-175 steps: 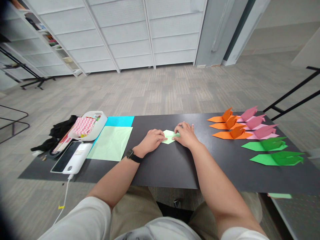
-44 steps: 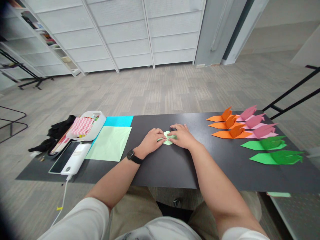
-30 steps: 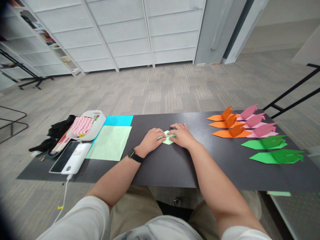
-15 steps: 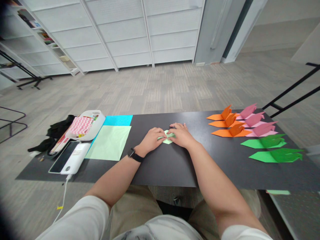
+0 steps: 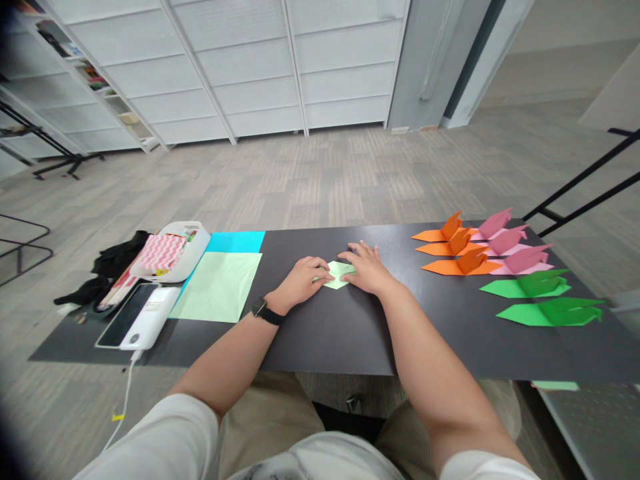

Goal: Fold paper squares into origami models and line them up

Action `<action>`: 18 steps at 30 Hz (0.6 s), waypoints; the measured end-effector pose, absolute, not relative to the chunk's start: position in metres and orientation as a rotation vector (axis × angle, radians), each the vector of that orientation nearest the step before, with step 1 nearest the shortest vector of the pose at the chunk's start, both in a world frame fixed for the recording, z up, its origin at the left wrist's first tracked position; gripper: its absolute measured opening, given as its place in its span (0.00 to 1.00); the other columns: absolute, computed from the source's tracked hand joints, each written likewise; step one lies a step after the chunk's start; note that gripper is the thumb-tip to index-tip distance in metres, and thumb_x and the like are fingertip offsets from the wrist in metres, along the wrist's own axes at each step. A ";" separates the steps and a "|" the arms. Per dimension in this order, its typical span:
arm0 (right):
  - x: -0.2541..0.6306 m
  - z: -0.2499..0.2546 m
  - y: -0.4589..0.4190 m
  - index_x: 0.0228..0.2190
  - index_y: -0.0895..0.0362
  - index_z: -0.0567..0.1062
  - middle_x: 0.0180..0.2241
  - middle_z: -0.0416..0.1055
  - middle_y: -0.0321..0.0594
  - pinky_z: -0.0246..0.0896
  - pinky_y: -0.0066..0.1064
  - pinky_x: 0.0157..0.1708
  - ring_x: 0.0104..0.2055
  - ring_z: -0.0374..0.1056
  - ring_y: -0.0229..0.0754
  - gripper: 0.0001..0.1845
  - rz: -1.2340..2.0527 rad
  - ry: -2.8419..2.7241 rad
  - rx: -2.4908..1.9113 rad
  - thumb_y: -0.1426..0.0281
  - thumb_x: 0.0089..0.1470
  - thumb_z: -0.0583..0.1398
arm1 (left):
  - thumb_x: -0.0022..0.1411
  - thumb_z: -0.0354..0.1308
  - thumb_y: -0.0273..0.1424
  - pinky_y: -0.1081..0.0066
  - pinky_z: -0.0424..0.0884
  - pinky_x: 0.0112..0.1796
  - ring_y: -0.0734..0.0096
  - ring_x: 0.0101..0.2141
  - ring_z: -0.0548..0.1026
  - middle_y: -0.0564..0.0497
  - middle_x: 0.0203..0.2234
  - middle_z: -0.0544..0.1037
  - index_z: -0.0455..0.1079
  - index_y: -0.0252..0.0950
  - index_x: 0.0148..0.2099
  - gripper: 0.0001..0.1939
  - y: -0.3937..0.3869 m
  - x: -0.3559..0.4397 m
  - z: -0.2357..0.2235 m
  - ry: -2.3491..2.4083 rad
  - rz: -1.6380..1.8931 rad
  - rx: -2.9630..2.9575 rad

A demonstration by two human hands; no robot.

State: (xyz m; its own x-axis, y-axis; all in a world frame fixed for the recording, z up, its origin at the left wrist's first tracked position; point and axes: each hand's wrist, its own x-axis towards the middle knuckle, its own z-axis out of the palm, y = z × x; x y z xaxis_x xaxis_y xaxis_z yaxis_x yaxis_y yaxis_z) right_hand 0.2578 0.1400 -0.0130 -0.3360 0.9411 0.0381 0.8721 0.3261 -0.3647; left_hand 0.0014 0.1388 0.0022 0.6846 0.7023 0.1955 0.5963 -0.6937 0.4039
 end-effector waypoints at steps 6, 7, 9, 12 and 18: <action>0.273 -0.011 0.143 0.70 0.43 0.64 0.75 0.54 0.50 0.37 0.74 0.71 0.78 0.43 0.69 0.47 0.435 -2.320 -1.721 0.60 0.53 0.72 | 0.74 0.60 0.32 0.57 0.68 0.58 0.62 0.50 0.75 0.50 0.50 0.80 0.84 0.47 0.48 0.11 0.138 0.001 0.004 1.032 0.486 2.577; 0.274 -0.010 0.143 0.71 0.43 0.64 0.75 0.54 0.51 0.36 0.74 0.72 0.78 0.43 0.70 0.47 0.438 -2.317 -1.737 0.60 0.53 0.72 | 0.74 0.60 0.32 0.57 0.68 0.58 0.62 0.50 0.75 0.50 0.49 0.81 0.84 0.47 0.48 0.11 0.138 0.001 0.004 1.033 0.488 2.576; 0.276 -0.008 0.143 0.71 0.43 0.63 0.75 0.53 0.51 0.36 0.74 0.72 0.78 0.43 0.70 0.48 0.440 -2.319 -1.757 0.60 0.54 0.71 | 0.74 0.60 0.32 0.57 0.68 0.57 0.62 0.50 0.75 0.50 0.49 0.81 0.84 0.47 0.48 0.10 0.138 0.001 0.004 1.029 0.497 2.576; 0.280 -0.007 0.143 0.72 0.44 0.62 0.76 0.52 0.51 0.35 0.75 0.71 0.78 0.42 0.70 0.48 0.453 -2.340 -1.763 0.60 0.54 0.71 | 0.74 0.61 0.32 0.58 0.68 0.57 0.62 0.50 0.75 0.50 0.50 0.81 0.84 0.46 0.48 0.10 0.138 0.001 0.002 1.015 0.518 2.581; 0.289 -0.002 0.143 0.71 0.43 0.63 0.76 0.52 0.51 0.37 0.74 0.71 0.78 0.43 0.70 0.46 0.530 -2.340 -1.746 0.60 0.55 0.70 | 0.73 0.62 0.32 0.58 0.68 0.56 0.62 0.50 0.75 0.50 0.49 0.81 0.84 0.47 0.48 0.09 0.140 0.001 -0.003 1.007 0.539 2.590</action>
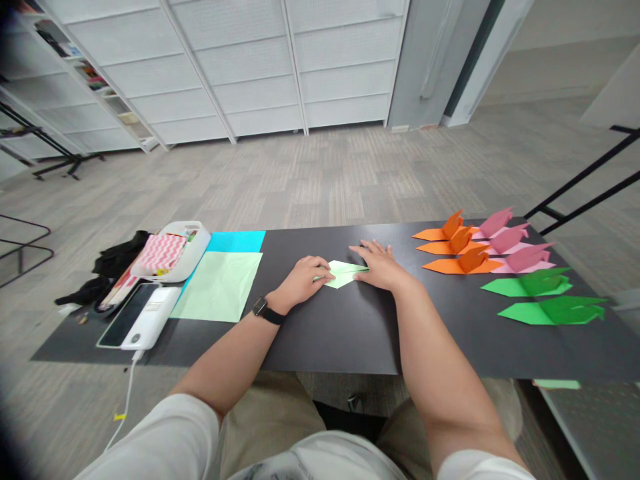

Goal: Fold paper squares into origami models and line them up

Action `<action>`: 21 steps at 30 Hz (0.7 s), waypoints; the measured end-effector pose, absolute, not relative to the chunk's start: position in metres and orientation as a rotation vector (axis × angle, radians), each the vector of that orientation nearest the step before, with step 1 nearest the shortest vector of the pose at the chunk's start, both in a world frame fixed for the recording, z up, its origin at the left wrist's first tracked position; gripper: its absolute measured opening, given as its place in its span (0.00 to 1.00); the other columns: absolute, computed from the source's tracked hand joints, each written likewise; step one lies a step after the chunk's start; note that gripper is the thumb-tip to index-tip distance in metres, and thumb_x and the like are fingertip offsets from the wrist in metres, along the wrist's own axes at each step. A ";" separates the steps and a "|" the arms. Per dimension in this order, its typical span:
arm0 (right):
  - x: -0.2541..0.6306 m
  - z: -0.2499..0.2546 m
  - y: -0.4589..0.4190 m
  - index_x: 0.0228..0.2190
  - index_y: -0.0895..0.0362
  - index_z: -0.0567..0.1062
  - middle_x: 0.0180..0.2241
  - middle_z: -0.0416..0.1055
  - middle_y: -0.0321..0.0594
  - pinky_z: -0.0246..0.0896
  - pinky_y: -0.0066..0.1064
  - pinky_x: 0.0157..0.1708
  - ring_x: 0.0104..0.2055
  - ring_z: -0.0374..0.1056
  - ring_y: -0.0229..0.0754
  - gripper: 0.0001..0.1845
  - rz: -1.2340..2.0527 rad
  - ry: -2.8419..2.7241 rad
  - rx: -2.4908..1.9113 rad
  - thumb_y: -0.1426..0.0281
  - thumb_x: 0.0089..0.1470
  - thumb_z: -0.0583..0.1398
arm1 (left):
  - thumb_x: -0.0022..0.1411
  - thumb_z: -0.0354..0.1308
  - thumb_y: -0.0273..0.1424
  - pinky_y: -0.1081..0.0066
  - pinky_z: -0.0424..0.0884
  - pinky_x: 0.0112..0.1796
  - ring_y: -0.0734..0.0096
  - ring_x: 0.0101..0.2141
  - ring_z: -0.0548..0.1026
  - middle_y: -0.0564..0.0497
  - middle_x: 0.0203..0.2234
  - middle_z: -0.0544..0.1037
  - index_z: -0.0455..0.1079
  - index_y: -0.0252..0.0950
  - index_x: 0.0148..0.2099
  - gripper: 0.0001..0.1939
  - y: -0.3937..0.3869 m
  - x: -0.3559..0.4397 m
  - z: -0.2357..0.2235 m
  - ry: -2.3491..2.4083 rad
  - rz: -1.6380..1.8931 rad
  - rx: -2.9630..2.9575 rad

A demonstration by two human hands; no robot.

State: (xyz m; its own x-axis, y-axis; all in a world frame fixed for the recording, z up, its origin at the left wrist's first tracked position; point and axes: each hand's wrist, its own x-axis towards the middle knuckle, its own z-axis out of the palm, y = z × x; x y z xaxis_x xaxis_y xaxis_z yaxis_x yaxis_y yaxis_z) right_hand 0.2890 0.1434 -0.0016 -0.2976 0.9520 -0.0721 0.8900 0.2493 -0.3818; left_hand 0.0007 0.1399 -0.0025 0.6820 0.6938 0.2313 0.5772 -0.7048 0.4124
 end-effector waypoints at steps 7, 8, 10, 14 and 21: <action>0.266 0.004 0.140 0.54 0.42 0.81 0.67 0.66 0.45 0.39 0.74 0.71 0.74 0.55 0.63 0.19 0.399 -2.239 -1.545 0.62 0.62 0.66 | 0.73 0.62 0.33 0.57 0.68 0.57 0.60 0.50 0.75 0.50 0.49 0.81 0.84 0.47 0.48 0.09 0.137 -0.001 0.002 0.978 0.532 2.606; 0.262 0.002 0.138 0.52 0.42 0.82 0.67 0.66 0.44 0.39 0.74 0.71 0.74 0.54 0.64 0.17 0.390 -2.256 -1.528 0.63 0.61 0.66 | 0.72 0.63 0.33 0.56 0.68 0.57 0.60 0.50 0.76 0.50 0.50 0.81 0.84 0.47 0.48 0.08 0.136 -0.001 0.004 0.978 0.531 2.609; 0.254 -0.002 0.137 0.49 0.41 0.84 0.66 0.66 0.43 0.39 0.74 0.71 0.74 0.54 0.65 0.15 0.386 -2.283 -1.502 0.65 0.61 0.67 | 0.71 0.64 0.35 0.54 0.67 0.59 0.59 0.50 0.76 0.50 0.50 0.81 0.85 0.46 0.47 0.08 0.134 -0.001 0.006 0.981 0.536 2.611; 0.249 -0.008 0.136 0.48 0.40 0.85 0.66 0.67 0.42 0.41 0.75 0.70 0.73 0.56 0.64 0.15 0.420 -2.325 -1.478 0.66 0.59 0.69 | 0.71 0.63 0.37 0.50 0.63 0.65 0.60 0.51 0.77 0.50 0.51 0.81 0.85 0.47 0.49 0.09 0.130 -0.002 0.010 0.979 0.530 2.598; 0.247 -0.007 0.135 0.48 0.39 0.85 0.66 0.66 0.41 0.42 0.75 0.70 0.73 0.55 0.63 0.16 0.437 -2.317 -1.518 0.66 0.59 0.69 | 0.74 0.60 0.39 0.49 0.63 0.65 0.59 0.54 0.76 0.50 0.53 0.81 0.85 0.49 0.48 0.11 0.129 -0.005 0.018 0.962 0.469 2.627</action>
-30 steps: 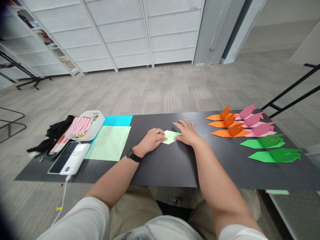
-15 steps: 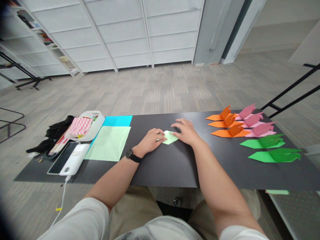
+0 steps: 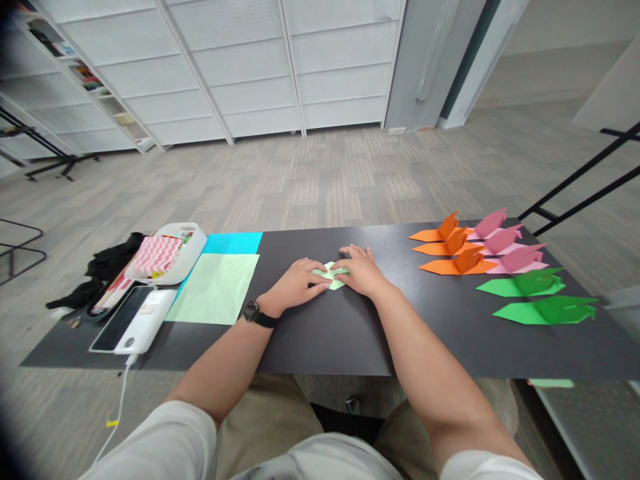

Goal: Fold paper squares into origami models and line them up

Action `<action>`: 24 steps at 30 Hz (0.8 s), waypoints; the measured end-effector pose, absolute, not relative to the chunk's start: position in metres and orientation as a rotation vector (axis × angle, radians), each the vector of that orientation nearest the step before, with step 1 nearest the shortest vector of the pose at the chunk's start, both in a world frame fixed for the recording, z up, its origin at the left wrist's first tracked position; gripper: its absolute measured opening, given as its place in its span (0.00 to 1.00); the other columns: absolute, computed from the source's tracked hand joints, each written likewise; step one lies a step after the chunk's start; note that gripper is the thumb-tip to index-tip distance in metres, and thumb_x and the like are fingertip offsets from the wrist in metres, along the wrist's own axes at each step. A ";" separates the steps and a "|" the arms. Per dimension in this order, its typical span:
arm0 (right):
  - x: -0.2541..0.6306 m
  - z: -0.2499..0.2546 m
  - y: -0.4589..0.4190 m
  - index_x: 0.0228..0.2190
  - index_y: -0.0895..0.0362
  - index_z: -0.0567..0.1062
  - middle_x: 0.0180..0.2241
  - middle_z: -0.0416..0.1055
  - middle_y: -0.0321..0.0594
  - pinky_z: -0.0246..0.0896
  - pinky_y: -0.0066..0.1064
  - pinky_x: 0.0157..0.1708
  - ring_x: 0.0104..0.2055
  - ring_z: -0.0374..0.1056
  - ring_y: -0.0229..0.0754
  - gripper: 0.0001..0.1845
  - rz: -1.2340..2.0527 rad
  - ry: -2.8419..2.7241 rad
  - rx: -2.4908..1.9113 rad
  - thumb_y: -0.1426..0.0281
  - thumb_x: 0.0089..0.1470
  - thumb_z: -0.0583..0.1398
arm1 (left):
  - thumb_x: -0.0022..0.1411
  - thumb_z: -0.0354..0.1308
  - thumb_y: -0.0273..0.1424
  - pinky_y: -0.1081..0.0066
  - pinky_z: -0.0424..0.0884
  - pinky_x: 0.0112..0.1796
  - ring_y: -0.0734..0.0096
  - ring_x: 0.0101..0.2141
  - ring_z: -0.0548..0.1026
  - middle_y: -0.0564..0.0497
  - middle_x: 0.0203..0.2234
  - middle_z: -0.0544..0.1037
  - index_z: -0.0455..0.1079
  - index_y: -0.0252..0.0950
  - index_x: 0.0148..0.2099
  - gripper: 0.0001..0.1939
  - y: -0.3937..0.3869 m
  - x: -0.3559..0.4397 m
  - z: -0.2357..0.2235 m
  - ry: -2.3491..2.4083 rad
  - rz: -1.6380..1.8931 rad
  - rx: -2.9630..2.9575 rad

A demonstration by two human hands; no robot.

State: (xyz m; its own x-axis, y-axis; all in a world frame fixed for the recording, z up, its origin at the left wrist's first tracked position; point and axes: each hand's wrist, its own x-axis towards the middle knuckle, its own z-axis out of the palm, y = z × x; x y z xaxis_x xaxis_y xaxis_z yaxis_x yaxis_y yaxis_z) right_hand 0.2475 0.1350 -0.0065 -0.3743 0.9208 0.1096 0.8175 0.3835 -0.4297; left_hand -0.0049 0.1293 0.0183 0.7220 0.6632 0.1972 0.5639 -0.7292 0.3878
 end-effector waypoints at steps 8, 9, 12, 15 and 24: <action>0.245 -0.006 0.135 0.49 0.39 0.85 0.67 0.66 0.42 0.39 0.74 0.71 0.73 0.55 0.61 0.16 0.475 -2.309 -1.597 0.65 0.60 0.69 | 0.75 0.58 0.43 0.42 0.56 0.70 0.54 0.61 0.71 0.49 0.61 0.75 0.86 0.51 0.48 0.14 0.129 -0.020 0.027 1.085 0.376 2.613; 0.245 -0.006 0.135 0.49 0.39 0.85 0.67 0.66 0.42 0.39 0.74 0.71 0.73 0.55 0.61 0.16 0.479 -2.307 -1.600 0.65 0.60 0.69 | 0.74 0.59 0.43 0.40 0.54 0.70 0.53 0.63 0.70 0.49 0.63 0.74 0.85 0.53 0.50 0.13 0.129 -0.023 0.028 1.094 0.335 2.600; 0.245 -0.006 0.135 0.49 0.38 0.84 0.67 0.66 0.41 0.39 0.74 0.70 0.73 0.55 0.61 0.16 0.485 -2.304 -1.597 0.65 0.60 0.69 | 0.73 0.60 0.42 0.37 0.51 0.70 0.51 0.68 0.65 0.51 0.69 0.70 0.81 0.59 0.57 0.14 0.131 -0.030 0.030 1.094 0.213 2.572; 0.245 -0.005 0.135 0.49 0.38 0.84 0.67 0.66 0.41 0.38 0.74 0.71 0.73 0.55 0.61 0.16 0.495 -2.305 -1.598 0.65 0.59 0.70 | 0.72 0.62 0.43 0.38 0.50 0.71 0.48 0.71 0.61 0.51 0.74 0.63 0.81 0.59 0.58 0.15 0.133 -0.036 0.033 1.121 0.129 2.557; 0.246 -0.003 0.134 0.49 0.39 0.85 0.67 0.66 0.42 0.38 0.73 0.71 0.74 0.54 0.62 0.16 0.516 -2.312 -1.606 0.65 0.59 0.70 | 0.69 0.66 0.42 0.48 0.61 0.68 0.50 0.67 0.68 0.49 0.68 0.72 0.86 0.48 0.46 0.10 0.146 -0.049 0.029 1.074 0.363 2.504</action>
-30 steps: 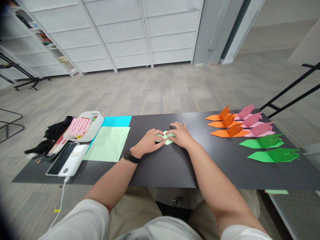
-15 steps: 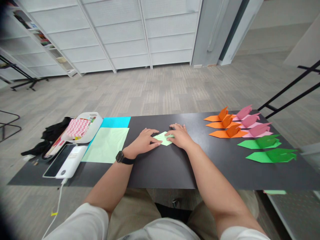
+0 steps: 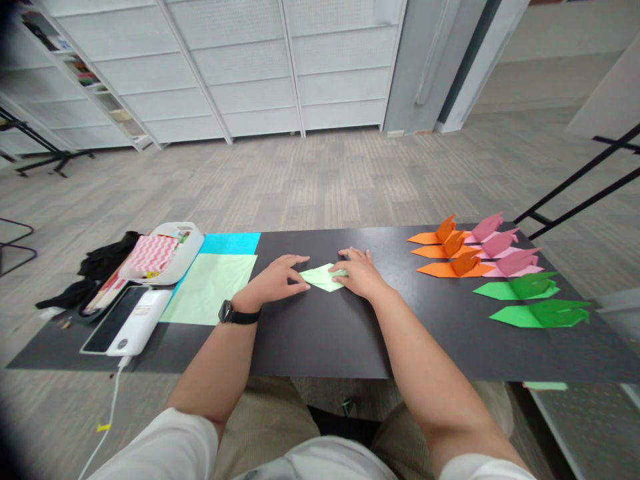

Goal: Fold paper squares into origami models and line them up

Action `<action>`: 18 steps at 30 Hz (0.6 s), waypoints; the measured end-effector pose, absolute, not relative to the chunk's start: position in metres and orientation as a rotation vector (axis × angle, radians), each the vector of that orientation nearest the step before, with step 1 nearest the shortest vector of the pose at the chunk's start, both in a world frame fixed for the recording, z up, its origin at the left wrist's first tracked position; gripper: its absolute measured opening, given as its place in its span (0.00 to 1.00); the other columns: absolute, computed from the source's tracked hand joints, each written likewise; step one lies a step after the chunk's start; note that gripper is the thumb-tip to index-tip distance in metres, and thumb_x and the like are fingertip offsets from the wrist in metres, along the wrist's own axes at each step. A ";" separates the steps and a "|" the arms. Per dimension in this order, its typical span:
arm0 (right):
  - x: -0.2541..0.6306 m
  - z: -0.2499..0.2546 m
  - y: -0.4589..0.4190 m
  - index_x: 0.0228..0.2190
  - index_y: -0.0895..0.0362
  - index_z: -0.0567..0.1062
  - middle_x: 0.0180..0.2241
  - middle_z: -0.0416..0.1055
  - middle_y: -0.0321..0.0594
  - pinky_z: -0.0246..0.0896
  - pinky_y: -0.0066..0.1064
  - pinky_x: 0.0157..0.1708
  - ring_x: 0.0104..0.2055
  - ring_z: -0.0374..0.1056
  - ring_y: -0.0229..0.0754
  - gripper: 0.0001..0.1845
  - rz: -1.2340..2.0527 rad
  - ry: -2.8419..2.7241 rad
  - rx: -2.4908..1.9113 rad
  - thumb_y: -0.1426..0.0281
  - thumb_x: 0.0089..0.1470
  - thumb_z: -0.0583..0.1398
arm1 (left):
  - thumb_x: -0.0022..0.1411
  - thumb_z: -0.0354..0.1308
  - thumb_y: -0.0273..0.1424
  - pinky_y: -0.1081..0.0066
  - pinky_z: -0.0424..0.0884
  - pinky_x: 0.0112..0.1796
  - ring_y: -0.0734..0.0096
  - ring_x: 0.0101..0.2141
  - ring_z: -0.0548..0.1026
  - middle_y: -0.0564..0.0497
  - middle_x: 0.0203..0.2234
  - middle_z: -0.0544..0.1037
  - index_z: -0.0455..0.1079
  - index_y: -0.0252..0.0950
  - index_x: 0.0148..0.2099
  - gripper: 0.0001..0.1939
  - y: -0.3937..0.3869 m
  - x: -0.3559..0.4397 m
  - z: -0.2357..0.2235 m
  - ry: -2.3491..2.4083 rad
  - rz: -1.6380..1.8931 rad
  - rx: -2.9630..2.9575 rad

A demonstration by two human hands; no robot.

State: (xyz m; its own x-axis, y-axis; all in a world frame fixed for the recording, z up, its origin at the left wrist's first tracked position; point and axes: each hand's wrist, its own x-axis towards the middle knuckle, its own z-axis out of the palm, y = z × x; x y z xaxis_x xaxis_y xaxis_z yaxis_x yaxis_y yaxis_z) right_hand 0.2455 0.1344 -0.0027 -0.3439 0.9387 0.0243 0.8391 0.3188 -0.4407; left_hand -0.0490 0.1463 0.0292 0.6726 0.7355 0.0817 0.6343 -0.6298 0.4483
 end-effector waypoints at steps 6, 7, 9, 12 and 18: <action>0.246 -0.006 0.135 0.49 0.38 0.85 0.65 0.67 0.41 0.40 0.75 0.70 0.72 0.56 0.62 0.16 0.467 -2.313 -1.565 0.64 0.59 0.70 | 0.69 0.65 0.35 0.57 0.70 0.59 0.61 0.52 0.78 0.47 0.51 0.81 0.82 0.42 0.48 0.08 0.150 -0.032 0.022 0.972 0.680 2.477; 0.246 -0.006 0.135 0.48 0.38 0.85 0.65 0.67 0.41 0.40 0.75 0.70 0.72 0.57 0.62 0.16 0.467 -2.313 -1.556 0.64 0.59 0.70 | 0.69 0.66 0.35 0.58 0.71 0.58 0.61 0.51 0.78 0.47 0.50 0.82 0.82 0.42 0.49 0.08 0.150 -0.029 0.019 0.931 0.641 2.490; 0.246 -0.006 0.135 0.49 0.39 0.85 0.65 0.68 0.41 0.40 0.75 0.70 0.72 0.57 0.61 0.16 0.476 -2.313 -1.542 0.64 0.59 0.69 | 0.68 0.67 0.34 0.59 0.71 0.57 0.61 0.51 0.78 0.48 0.49 0.82 0.81 0.42 0.49 0.08 0.149 -0.026 0.015 0.871 0.566 2.522; 0.246 -0.005 0.136 0.48 0.40 0.85 0.65 0.68 0.42 0.39 0.75 0.70 0.72 0.57 0.61 0.15 0.492 -2.307 -1.538 0.66 0.59 0.68 | 0.69 0.66 0.33 0.60 0.70 0.57 0.62 0.50 0.78 0.49 0.48 0.83 0.81 0.42 0.47 0.06 0.150 -0.024 0.011 0.858 0.518 2.548; 0.245 -0.002 0.134 0.48 0.41 0.85 0.65 0.69 0.42 0.38 0.75 0.70 0.72 0.58 0.60 0.15 0.493 -2.311 -1.528 0.66 0.60 0.68 | 0.70 0.65 0.32 0.60 0.70 0.57 0.64 0.49 0.80 0.49 0.46 0.84 0.82 0.40 0.44 0.04 0.153 -0.025 0.009 0.850 0.536 2.553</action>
